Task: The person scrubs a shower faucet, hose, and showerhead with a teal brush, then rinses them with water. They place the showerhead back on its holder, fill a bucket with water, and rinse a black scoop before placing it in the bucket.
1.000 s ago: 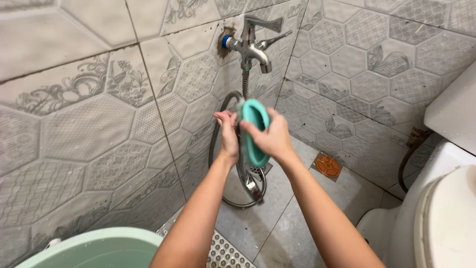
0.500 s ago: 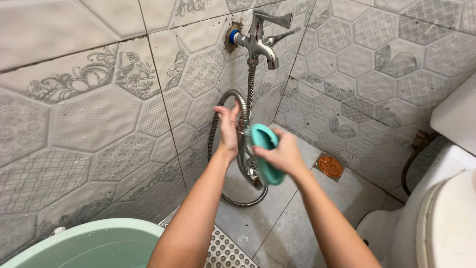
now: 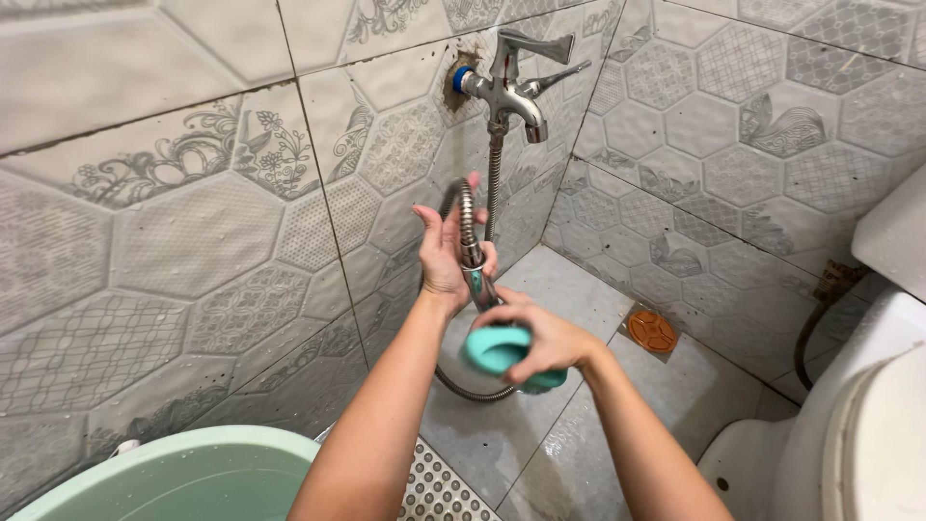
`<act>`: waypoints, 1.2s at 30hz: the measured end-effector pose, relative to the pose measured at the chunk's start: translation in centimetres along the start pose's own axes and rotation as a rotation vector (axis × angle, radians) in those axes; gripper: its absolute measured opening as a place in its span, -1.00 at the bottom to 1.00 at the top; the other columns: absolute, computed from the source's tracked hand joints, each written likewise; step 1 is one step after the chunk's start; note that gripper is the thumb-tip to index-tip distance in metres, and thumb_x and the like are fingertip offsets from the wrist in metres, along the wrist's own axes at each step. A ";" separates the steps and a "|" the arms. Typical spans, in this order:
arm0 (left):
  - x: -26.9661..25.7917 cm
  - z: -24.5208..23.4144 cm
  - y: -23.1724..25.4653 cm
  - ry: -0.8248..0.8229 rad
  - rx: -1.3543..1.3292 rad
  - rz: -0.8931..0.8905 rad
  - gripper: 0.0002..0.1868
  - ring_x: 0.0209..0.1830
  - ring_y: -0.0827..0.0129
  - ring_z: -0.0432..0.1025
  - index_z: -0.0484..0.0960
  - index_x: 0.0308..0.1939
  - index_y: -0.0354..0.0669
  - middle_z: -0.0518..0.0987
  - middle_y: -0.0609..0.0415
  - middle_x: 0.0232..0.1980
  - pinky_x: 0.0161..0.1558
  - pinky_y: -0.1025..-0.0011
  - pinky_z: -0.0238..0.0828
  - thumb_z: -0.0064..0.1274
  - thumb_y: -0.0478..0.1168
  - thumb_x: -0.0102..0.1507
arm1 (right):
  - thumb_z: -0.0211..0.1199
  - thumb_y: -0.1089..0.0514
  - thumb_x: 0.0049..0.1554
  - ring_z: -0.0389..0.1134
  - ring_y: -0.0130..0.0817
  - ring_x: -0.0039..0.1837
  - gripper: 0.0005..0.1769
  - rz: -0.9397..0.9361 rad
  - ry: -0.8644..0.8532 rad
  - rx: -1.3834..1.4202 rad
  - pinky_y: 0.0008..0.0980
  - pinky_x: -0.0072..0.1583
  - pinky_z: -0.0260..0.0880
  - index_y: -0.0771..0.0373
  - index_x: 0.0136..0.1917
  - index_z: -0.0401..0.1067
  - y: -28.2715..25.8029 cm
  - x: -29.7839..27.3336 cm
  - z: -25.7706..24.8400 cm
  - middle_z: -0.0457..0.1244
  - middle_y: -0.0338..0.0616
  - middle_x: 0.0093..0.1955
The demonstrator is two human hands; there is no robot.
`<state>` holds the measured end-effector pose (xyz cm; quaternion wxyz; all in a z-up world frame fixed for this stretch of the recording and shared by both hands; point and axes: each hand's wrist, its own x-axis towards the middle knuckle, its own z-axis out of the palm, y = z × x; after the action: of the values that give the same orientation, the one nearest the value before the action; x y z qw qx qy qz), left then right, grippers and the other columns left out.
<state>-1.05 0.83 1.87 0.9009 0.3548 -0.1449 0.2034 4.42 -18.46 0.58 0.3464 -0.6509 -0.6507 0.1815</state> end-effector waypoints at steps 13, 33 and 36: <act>0.8 -4.1 -3.0 -0.163 0.354 -0.494 -0.20 0.17 0.30 0.47 0.37 0.48 -0.21 0.51 0.03 0.30 0.19 0.35 0.41 -0.05 0.30 0.37 | 0.56 0.01 -0.43 0.35 -0.05 0.34 -0.14 0.295 0.368 0.083 -0.22 0.39 0.33 0.30 0.18 0.55 -0.3 1.2 -1.4 0.25 0.05 0.31; 0.5 -3.1 -3.3 0.118 0.671 -0.326 -0.31 -0.74 0.55 0.14 0.46 -0.20 -0.15 0.28 0.21 -0.63 -0.67 0.48 0.08 -0.28 0.45 0.31 | 0.56 0.04 -0.08 0.38 -0.20 0.22 -0.37 -0.027 1.015 -0.299 -0.25 0.26 0.42 0.35 0.21 0.51 -2.7 0.0 -4.3 0.31 0.00 0.18; 0.4 -3.5 -4.1 0.153 0.629 -0.294 -0.28 -0.76 0.53 0.14 0.47 -0.23 -0.16 0.29 0.20 -0.64 -0.69 0.47 0.07 -0.28 0.46 0.30 | 0.57 0.04 -0.10 0.39 -0.20 0.10 -0.40 -0.028 1.042 -0.356 -0.24 0.18 0.42 0.37 0.15 0.52 -1.5 1.5 -2.4 0.30 -0.03 0.04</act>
<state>1.58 0.68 -2.83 0.7754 0.6158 0.0457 0.1323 5.15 -17.63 3.60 0.5097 -0.6945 -0.4223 -0.2822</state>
